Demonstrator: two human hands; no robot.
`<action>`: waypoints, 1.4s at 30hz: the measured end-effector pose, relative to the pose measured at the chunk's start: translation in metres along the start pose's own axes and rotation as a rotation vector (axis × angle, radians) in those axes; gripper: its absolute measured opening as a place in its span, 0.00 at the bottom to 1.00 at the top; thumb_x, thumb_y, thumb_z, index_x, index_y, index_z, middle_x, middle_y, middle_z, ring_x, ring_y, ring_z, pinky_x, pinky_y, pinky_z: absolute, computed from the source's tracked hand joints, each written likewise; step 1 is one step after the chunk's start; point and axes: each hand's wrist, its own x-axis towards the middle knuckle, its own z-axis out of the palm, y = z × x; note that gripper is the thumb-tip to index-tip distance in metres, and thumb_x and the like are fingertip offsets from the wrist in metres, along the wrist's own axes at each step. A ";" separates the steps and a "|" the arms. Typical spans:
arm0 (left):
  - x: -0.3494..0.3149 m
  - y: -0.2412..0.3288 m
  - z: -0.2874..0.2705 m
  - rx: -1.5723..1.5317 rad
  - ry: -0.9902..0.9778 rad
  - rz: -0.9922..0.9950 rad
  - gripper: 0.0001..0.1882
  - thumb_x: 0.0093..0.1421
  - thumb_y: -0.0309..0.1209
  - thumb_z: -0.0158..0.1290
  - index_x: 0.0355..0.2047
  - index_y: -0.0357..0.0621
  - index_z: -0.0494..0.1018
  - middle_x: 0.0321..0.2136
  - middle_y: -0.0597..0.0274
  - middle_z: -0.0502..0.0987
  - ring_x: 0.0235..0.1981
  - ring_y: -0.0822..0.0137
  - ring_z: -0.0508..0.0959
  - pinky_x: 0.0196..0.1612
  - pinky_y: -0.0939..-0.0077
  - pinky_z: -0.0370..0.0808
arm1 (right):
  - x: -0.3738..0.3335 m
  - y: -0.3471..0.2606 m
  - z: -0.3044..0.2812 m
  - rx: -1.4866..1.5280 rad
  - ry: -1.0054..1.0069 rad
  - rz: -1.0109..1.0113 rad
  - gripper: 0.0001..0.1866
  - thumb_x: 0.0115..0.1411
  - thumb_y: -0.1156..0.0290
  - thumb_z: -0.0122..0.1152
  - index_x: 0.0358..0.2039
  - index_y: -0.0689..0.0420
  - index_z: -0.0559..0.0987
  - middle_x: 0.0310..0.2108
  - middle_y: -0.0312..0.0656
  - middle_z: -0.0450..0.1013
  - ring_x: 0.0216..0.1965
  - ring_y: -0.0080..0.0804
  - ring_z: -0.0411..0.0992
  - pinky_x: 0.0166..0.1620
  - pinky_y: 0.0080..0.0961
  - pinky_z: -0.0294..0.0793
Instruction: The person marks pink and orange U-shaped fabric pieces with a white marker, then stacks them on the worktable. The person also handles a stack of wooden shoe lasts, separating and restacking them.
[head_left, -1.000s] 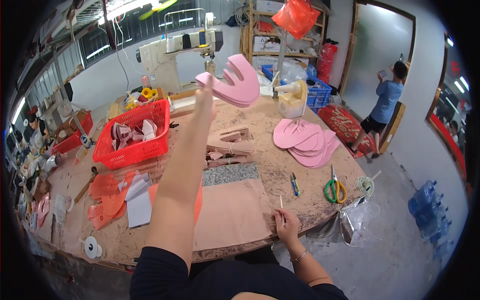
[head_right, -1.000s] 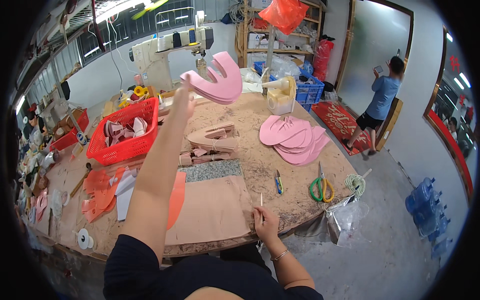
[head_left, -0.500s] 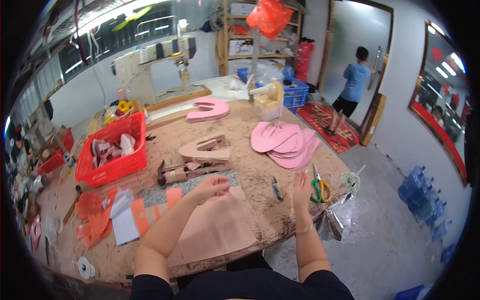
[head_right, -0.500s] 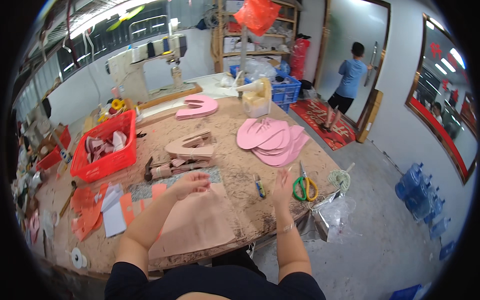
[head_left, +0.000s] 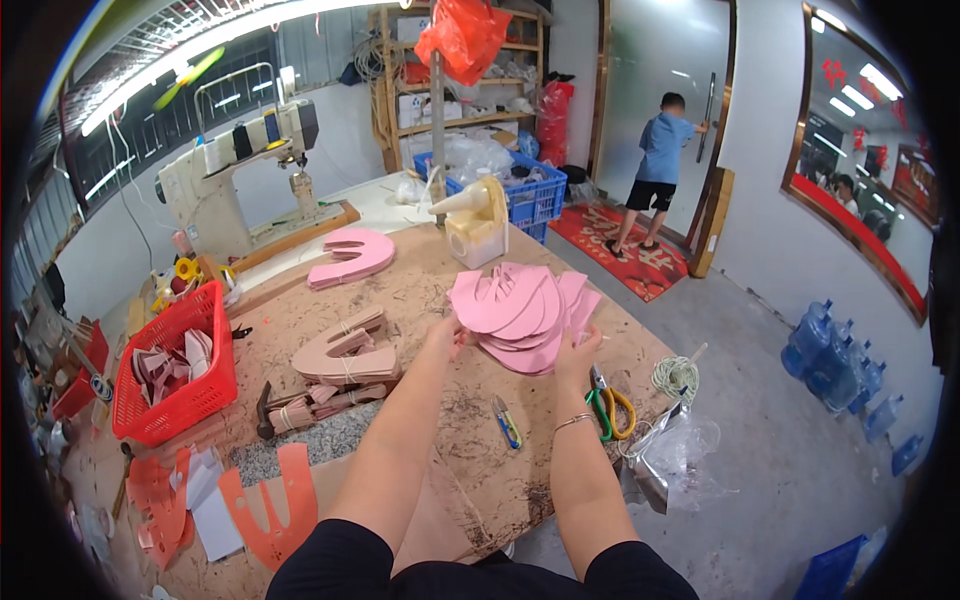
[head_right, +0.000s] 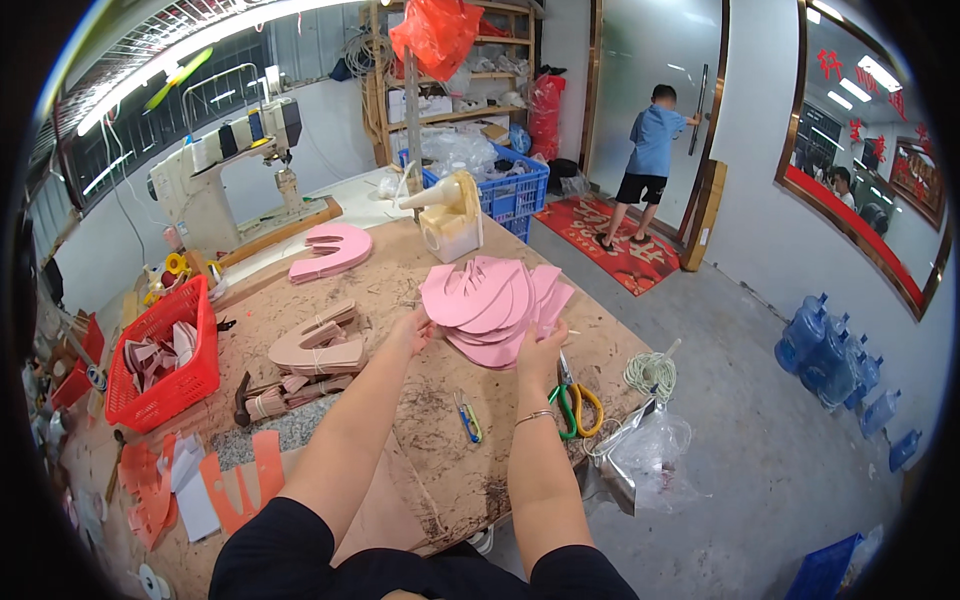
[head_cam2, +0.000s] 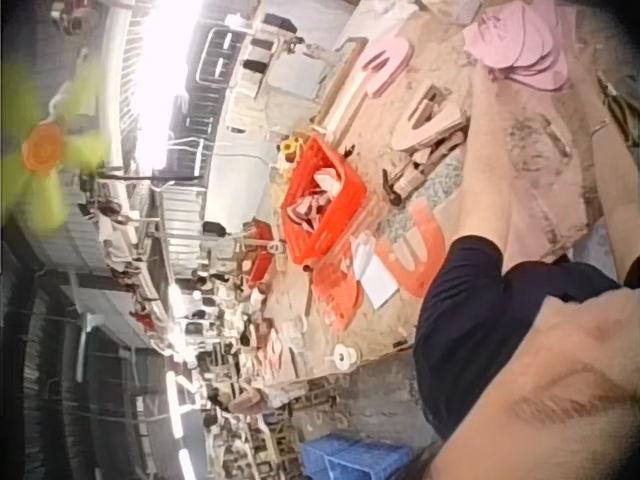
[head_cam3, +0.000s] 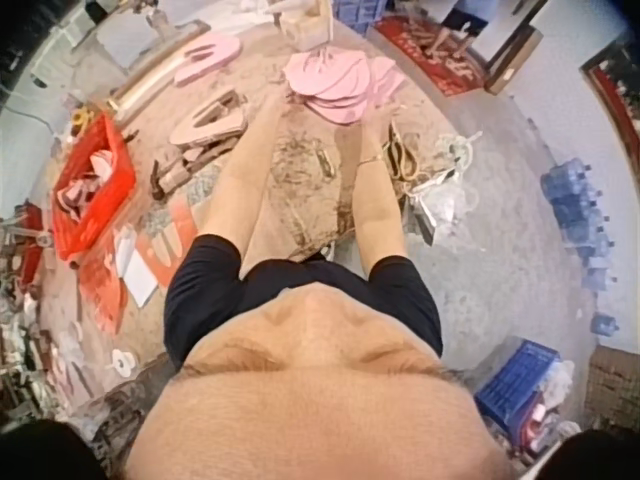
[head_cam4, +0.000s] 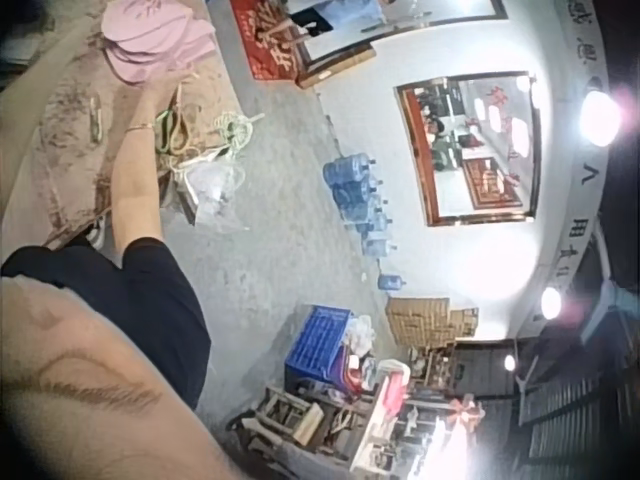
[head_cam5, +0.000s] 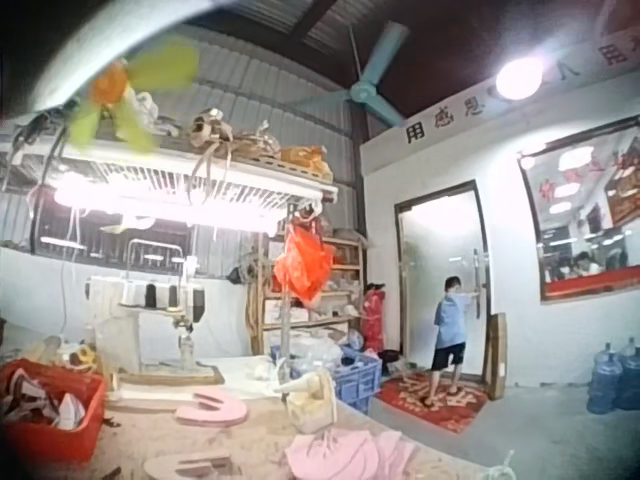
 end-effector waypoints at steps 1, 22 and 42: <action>0.008 -0.005 -0.003 0.188 0.011 -0.010 0.17 0.62 0.39 0.57 0.45 0.42 0.71 0.42 0.58 0.76 0.38 0.64 0.78 0.33 0.74 0.76 | -0.001 -0.001 0.002 0.031 -0.041 0.056 0.34 0.61 0.59 0.62 0.60 0.65 0.59 0.53 0.62 0.67 0.54 0.53 0.68 0.55 0.38 0.67; -0.029 -0.026 0.115 0.596 -0.019 0.128 0.23 0.54 0.38 0.64 0.49 0.50 0.72 0.45 0.59 0.76 0.39 0.59 0.79 0.34 0.60 0.80 | 0.000 0.021 0.009 0.084 -0.005 0.032 0.41 0.52 0.66 0.72 0.59 0.66 0.59 0.57 0.57 0.62 0.60 0.47 0.62 0.62 0.36 0.59; -0.003 -0.038 0.099 -0.095 -0.208 -0.032 0.22 0.53 0.31 0.65 0.48 0.38 0.74 0.44 0.55 0.80 0.46 0.57 0.79 0.50 0.63 0.76 | -0.007 0.001 0.014 0.447 -0.062 0.047 0.40 0.52 0.74 0.72 0.58 0.66 0.56 0.58 0.55 0.59 0.60 0.39 0.61 0.62 0.31 0.59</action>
